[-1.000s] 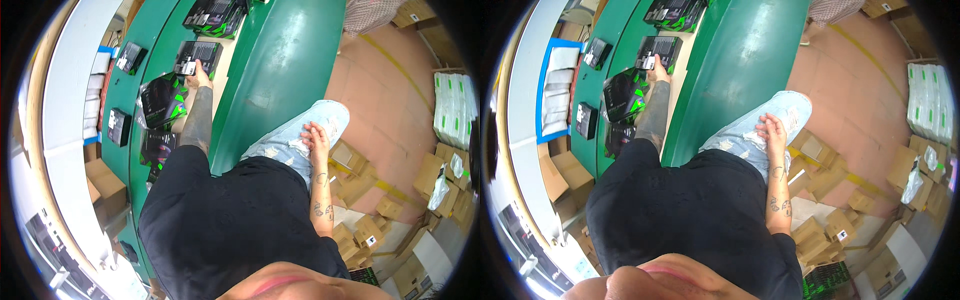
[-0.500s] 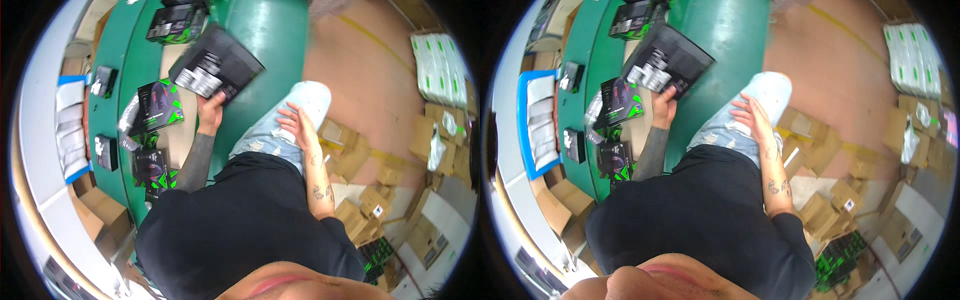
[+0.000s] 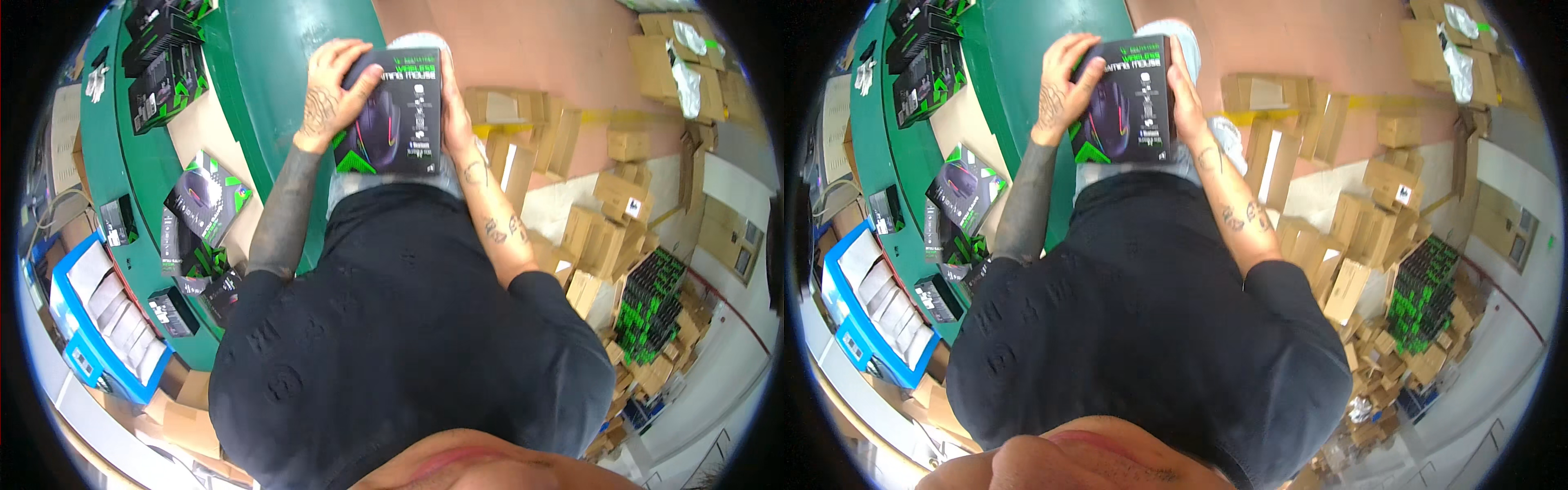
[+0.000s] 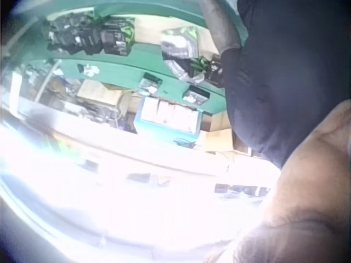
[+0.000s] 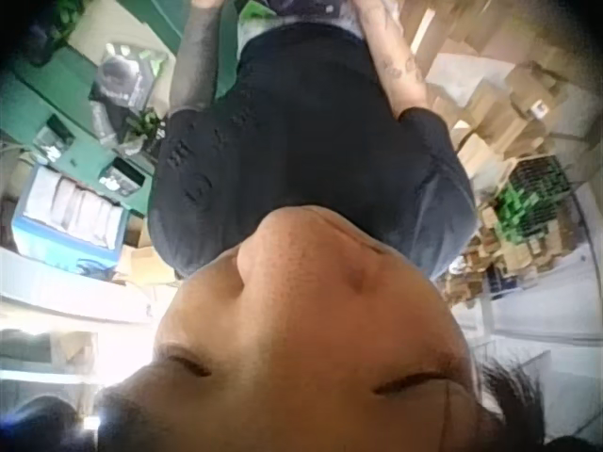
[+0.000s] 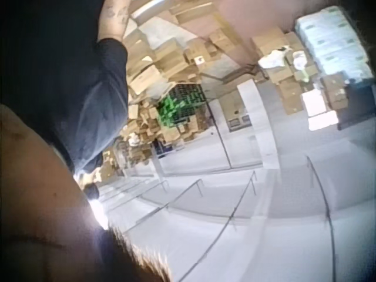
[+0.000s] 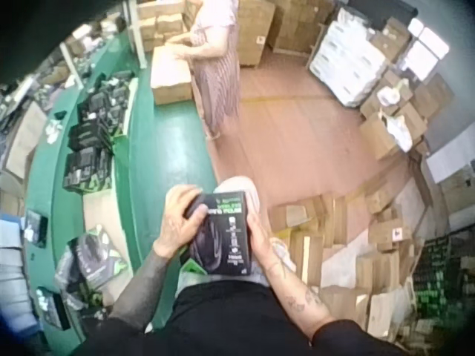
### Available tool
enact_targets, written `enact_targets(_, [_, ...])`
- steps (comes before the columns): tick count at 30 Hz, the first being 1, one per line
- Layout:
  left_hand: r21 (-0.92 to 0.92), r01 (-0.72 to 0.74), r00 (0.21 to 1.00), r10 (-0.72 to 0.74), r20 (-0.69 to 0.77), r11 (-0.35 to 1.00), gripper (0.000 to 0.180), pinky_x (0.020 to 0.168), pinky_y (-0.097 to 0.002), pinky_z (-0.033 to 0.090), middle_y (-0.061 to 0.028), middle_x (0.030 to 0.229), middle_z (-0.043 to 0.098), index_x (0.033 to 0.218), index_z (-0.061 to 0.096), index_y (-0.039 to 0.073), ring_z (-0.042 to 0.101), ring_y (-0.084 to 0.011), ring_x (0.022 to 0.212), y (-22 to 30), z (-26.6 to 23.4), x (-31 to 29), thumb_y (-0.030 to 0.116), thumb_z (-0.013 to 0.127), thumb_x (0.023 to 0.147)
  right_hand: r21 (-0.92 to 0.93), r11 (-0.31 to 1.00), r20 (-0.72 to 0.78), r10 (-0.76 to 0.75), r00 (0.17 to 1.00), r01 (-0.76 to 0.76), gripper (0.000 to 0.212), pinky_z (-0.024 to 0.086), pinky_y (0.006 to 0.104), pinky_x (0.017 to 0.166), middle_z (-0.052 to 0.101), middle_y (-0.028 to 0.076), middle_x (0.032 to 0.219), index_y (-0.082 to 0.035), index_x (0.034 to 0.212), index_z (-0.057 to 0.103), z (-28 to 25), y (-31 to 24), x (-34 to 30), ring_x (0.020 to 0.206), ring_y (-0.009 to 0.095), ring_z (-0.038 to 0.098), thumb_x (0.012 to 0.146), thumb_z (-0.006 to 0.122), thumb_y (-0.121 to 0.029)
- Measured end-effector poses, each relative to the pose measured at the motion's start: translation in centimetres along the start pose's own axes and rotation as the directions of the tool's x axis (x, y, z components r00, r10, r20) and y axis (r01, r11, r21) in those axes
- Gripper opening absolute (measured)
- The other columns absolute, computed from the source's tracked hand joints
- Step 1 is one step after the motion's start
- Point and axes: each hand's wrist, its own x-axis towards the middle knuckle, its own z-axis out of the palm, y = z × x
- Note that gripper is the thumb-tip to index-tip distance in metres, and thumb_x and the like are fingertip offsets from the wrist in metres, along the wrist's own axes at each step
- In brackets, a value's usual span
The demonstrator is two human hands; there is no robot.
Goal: Inspecting and sorting retail boxes for wireless gaming mice on an assembly line.
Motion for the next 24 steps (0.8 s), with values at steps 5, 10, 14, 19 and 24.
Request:
enact_targets(5, [-0.775,0.116,0.988,-0.151,0.027,0.622,0.063,0.102,-0.0394,0.024,-0.0109,0.107,0.056,0.101,0.057,0.003,0.042,-0.0258,0.114,-0.7,-0.5,0.0,0.057,0.029,0.087,-0.247,0.941,0.032,-0.23,0.973,0.23,0.062,0.018,0.0289,0.105,0.018,0.009,0.142,-0.002,0.138,0.007,-1.1,0.4,0.1,0.127,0.019,0.025,0.093,0.029,-0.038])
enact_targets(10, [-0.909,-0.042,0.93,0.316,-0.187,-0.415,0.059,0.101,-0.0426,0.023,-0.0038,0.092,0.058,0.096,0.058,0.009,0.04,-0.0249,0.111,-3.4,-1.4,2.2,0.061,0.031,0.085,-0.193,0.96,0.021,-0.204,0.979,0.204,0.062,0.02,0.029,0.104,0.022,0.009,0.14,-0.002,0.138,0.01,-0.8,-0.2,-0.5,0.125,0.019,0.029,0.092,0.03,-0.039])
enact_targets(14, [-0.865,-0.064,0.989,0.086,-0.122,-0.498,0.04,0.093,-0.0381,0.032,-0.0068,0.079,0.057,0.082,0.055,0.007,0.05,-0.0233,0.089,2.4,-2.6,3.8,0.039,0.035,0.092,-0.183,0.962,-0.028,-0.21,0.977,0.202,0.062,0.023,0.0291,0.103,0.026,0.01,0.138,-0.001,0.137,0.014,-1.1,-1.0,-0.7,0.123,0.02,0.032,0.092,0.031,-0.04])
enact_targets(19, [-0.915,-0.118,0.958,-0.286,-0.004,-0.385,0.06,0.091,-0.0358,0.029,-0.0065,0.073,0.053,0.069,0.052,0.008,0.046,-0.0219,0.083,4.7,-5.8,2.8,0.054,0.021,0.09,-0.132,0.971,-0.026,-0.202,0.979,0.197,0.062,0.026,0.0292,0.101,0.031,0.011,0.136,-0.001,0.136,0.017,0.8,-1.3,-0.2,0.12,0.02,0.035,0.091,0.032,-0.041])
enact_targets(24, [-0.486,0.561,0.788,-0.611,0.067,0.67,0.063,0.097,-0.0355,0.032,-0.0115,0.107,0.055,0.116,0.043,-0.003,0.042,-0.0237,0.112,1.3,-3.2,-1.0,0.025,0.074,0.068,0.363,0.896,-0.274,0.367,0.889,-0.258,0.059,0.039,0.034,0.093,0.048,0.015,0.119,-0.001,0.127,0.037,0.8,0.0,0.0,0.105,0.024,0.049,0.09,0.033,-0.047])
